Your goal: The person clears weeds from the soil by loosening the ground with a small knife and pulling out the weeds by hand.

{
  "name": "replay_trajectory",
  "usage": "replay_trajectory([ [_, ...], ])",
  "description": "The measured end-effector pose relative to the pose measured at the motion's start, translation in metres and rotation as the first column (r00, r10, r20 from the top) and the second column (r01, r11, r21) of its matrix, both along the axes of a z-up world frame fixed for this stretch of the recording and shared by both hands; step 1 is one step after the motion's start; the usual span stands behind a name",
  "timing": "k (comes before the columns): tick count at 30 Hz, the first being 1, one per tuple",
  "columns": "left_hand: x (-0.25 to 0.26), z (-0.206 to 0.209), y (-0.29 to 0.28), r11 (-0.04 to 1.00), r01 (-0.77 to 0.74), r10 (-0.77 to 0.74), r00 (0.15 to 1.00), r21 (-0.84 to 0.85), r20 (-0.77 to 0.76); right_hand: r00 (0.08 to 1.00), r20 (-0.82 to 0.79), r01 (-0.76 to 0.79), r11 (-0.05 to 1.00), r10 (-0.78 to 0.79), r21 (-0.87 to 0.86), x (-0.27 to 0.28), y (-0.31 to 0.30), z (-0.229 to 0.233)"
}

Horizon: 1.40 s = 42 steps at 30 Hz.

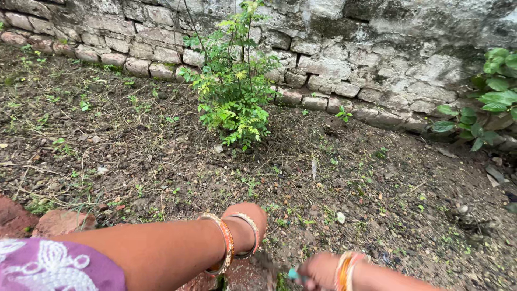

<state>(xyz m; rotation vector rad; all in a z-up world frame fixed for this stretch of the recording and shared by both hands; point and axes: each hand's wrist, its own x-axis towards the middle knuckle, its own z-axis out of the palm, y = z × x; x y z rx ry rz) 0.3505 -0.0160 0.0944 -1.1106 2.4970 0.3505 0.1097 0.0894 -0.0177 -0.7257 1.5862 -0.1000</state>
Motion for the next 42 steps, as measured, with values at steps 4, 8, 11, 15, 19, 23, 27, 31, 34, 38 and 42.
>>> replay_trajectory([
  [4,-0.007,0.006,-0.003,0.999,0.029,-0.029,0.999,-0.013,0.031,0.992,0.023,0.122,0.992,-0.121,-0.038,0.016,-0.001,0.097],
  [8,-0.017,0.022,-0.005,0.999,-0.039,0.037,0.996,-0.025,-0.081,0.976,-0.059,0.198,0.965,-0.211,-0.173,0.025,-0.007,0.117],
  [11,-0.024,0.036,-0.011,0.999,-0.025,0.022,0.996,-0.035,-0.085,0.981,-0.091,0.142,0.953,-0.172,-0.268,0.030,-0.014,0.116],
  [15,-0.033,0.052,-0.015,0.999,0.016,-0.018,0.999,-0.047,-0.042,0.961,-0.121,0.190,0.913,-0.248,-0.362,0.033,-0.030,0.115],
  [19,-0.037,0.064,-0.025,0.998,0.010,-0.017,0.993,-0.061,-0.119,0.916,-0.132,0.271,0.827,-0.379,-0.493,0.035,-0.049,0.118],
  [23,-0.049,0.067,-0.035,0.992,-0.119,0.125,0.976,0.046,-0.176,0.849,-0.129,0.365,0.745,-0.512,-0.558,0.035,-0.060,0.123],
  [27,-0.070,0.057,-0.045,0.983,-0.137,0.170,0.924,0.119,-0.341,0.788,-0.074,0.472,0.677,-0.611,-0.565,0.027,-0.065,0.125],
  [31,-0.105,0.059,-0.049,0.986,-0.096,0.145,0.899,0.137,-0.413,0.704,-0.060,0.539,0.588,-0.707,-0.603,0.011,-0.068,0.127],
  [34,-0.134,0.068,-0.049,0.975,-0.071,0.158,0.886,0.209,-0.435,0.636,-0.029,0.579,0.502,-0.771,-0.643,-0.004,-0.070,0.126],
  [38,-0.174,0.080,-0.043,0.966,-0.075,0.212,0.772,0.245,-0.599,0.477,0.007,0.597,0.318,-0.879,-0.737,-0.052,-0.071,0.114],
  [42,-0.218,0.106,-0.023,0.930,-0.029,0.274,0.718,0.365,-0.640,0.397,0.007,0.456,0.191,-0.918,-0.869,-0.120,-0.043,0.134],
])
